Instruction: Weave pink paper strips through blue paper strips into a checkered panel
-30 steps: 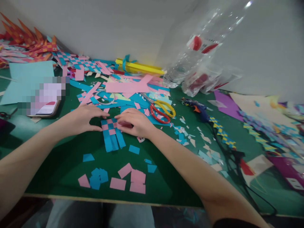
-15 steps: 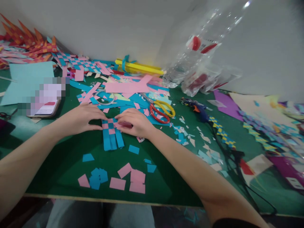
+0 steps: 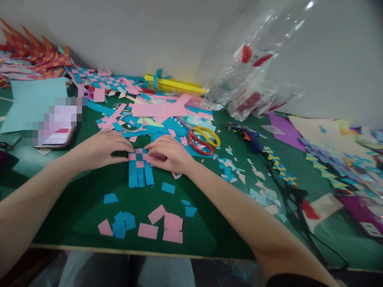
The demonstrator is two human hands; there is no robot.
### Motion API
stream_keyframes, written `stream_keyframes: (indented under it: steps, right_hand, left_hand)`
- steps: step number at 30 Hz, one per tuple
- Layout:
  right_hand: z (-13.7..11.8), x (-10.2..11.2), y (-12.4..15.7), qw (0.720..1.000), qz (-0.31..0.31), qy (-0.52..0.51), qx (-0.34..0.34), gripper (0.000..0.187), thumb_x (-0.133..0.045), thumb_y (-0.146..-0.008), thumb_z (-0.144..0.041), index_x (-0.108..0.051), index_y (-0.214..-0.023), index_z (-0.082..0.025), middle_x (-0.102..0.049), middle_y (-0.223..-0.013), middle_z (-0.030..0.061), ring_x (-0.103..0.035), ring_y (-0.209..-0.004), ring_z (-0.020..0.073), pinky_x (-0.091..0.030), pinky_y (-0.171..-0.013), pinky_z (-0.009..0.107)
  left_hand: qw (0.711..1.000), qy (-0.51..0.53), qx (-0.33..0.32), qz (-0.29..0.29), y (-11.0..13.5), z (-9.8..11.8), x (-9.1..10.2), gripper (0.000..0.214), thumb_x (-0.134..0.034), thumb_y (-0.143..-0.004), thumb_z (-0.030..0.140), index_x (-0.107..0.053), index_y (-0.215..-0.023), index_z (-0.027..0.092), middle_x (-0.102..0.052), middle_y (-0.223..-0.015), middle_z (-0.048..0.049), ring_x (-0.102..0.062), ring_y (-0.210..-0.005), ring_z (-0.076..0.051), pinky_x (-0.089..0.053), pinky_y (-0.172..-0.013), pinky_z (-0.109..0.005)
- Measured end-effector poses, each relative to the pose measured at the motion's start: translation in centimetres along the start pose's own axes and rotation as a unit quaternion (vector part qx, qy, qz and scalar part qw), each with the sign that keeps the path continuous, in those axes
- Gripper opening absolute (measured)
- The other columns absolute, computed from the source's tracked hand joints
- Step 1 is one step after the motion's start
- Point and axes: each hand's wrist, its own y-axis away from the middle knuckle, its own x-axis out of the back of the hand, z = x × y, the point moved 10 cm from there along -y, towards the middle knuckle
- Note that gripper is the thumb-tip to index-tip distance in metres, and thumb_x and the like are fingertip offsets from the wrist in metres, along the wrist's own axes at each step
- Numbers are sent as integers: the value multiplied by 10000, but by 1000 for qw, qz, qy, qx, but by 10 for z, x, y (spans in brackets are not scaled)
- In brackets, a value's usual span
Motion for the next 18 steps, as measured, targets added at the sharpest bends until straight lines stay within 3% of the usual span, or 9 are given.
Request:
stream_keyframes:
  steps: [6, 12, 18]
  right_hand:
    - [-2, 3, 1, 1000, 18, 12, 13, 124, -612, -906, -332, -645, -869, -218, -751, -1068, 56, -665, -949, 214, -478, -901, 405]
    - [-14, 15, 0, 995, 68, 59, 49, 138, -591, -918, -325, -659, -863, -217, -755, -1053, 64, -658, -955, 221, -505, -878, 411]
    - [-13, 7, -2, 997, 27, 60, 46, 169, -552, -937, -307, -674, -866, -214, -751, -1074, 60, -661, -995, 218, -506, -929, 419]
  left_hand:
    - [1000, -6, -13, 0, 1, 0, -3, 334, -546, -906, 495, -686, -1163, 334, -705, -1200, -17, -608, -1130, -253, -367, -1036, -397]
    - [999, -40, 0, 26, 2, 4, 2, 532, -592, -853, 574, -624, -1283, 262, -669, -1257, -65, -567, -1186, -294, -351, -1072, -410]
    - [998, -45, -29, 13, -1, 9, -6, 430, -552, -904, 534, -653, -1228, 270, -655, -1275, -65, -541, -1219, -270, -328, -1089, -412]
